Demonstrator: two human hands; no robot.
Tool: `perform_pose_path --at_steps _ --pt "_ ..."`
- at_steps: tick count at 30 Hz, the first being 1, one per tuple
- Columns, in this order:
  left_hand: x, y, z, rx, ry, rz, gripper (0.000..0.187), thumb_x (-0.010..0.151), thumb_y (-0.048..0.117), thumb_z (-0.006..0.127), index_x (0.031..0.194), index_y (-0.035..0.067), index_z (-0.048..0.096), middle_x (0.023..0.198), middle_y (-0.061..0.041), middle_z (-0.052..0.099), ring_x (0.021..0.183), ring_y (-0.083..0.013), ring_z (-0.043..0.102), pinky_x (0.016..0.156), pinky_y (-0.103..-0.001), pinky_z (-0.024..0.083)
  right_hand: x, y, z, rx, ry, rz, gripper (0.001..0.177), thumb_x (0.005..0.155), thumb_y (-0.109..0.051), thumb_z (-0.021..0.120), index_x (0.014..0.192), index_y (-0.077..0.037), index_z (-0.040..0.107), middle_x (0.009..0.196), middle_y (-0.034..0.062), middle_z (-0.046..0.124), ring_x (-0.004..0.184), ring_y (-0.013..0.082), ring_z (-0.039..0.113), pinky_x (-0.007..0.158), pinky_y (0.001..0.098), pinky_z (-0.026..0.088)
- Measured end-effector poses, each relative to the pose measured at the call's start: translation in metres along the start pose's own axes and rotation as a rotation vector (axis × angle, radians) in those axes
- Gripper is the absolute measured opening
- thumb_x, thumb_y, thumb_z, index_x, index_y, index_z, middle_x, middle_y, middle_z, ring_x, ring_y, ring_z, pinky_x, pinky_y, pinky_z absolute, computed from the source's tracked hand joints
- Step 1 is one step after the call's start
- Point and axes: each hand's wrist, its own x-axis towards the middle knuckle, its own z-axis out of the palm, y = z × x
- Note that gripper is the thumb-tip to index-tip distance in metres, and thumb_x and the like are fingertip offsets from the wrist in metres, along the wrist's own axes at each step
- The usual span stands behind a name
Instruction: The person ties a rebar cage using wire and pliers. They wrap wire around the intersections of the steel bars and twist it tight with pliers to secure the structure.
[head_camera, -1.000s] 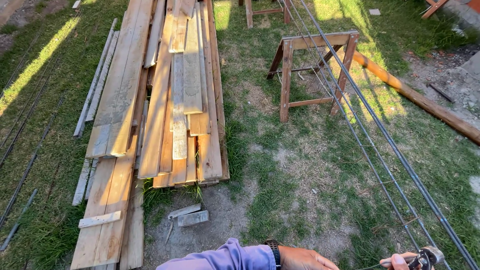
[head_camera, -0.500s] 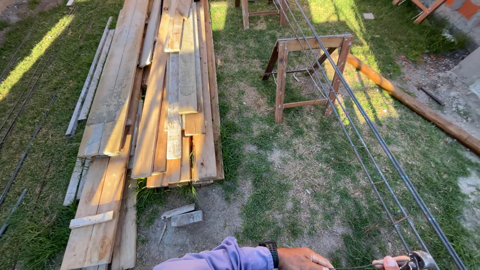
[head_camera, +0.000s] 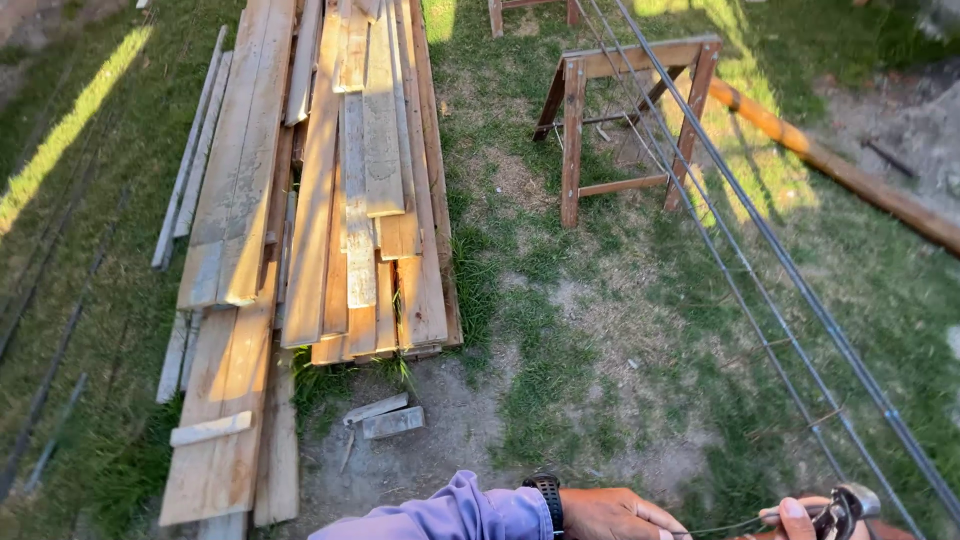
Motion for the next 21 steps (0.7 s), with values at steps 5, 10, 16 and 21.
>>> perform_pose_path --at_steps 5,10,16,21 --pt "-0.037 0.025 0.033 0.218 -0.004 0.037 0.030 0.105 0.028 0.048 0.129 0.016 0.063 0.084 0.003 0.059 0.069 -0.0055 0.049 0.066 -0.020 0.042 -0.115 -0.104 0.070 0.182 0.285 -0.165 0.011 0.096 -0.015 0.065 0.088 -0.010 0.060 0.055 0.0049 0.052 0.043 0.0121 0.043 0.041 0.0265 0.035" --pt "-0.018 0.033 0.039 0.201 -0.007 -0.166 0.023 0.100 0.017 0.051 0.116 0.010 0.067 0.085 -0.001 0.064 0.073 -0.0079 0.057 0.065 -0.021 0.046 -0.123 -0.081 0.065 0.362 0.174 -0.106 0.014 0.094 -0.020 0.064 0.087 -0.009 0.058 0.071 0.0099 0.070 0.046 0.0086 0.048 0.041 0.0207 0.039" --pt "0.017 0.034 0.045 0.304 -0.074 -0.095 0.040 0.107 0.039 0.042 0.095 0.007 0.064 0.074 -0.003 0.057 0.071 -0.0111 0.054 0.068 -0.026 0.045 -0.134 -0.075 0.052 0.325 0.184 -0.109 0.015 0.093 -0.024 0.065 0.094 -0.009 0.062 0.069 0.0037 0.071 0.041 0.0092 0.049 0.040 0.0215 0.040" --pt "0.060 0.013 0.046 0.289 0.053 -0.157 0.042 0.105 0.038 0.045 0.076 0.011 0.057 0.056 0.003 0.042 0.051 -0.0067 0.039 0.049 -0.024 0.033 -0.145 -0.058 0.022 0.290 0.348 -0.001 0.029 0.097 -0.034 0.058 0.085 -0.009 0.066 0.070 0.0051 0.071 0.049 0.0112 0.053 0.049 0.0244 0.044"
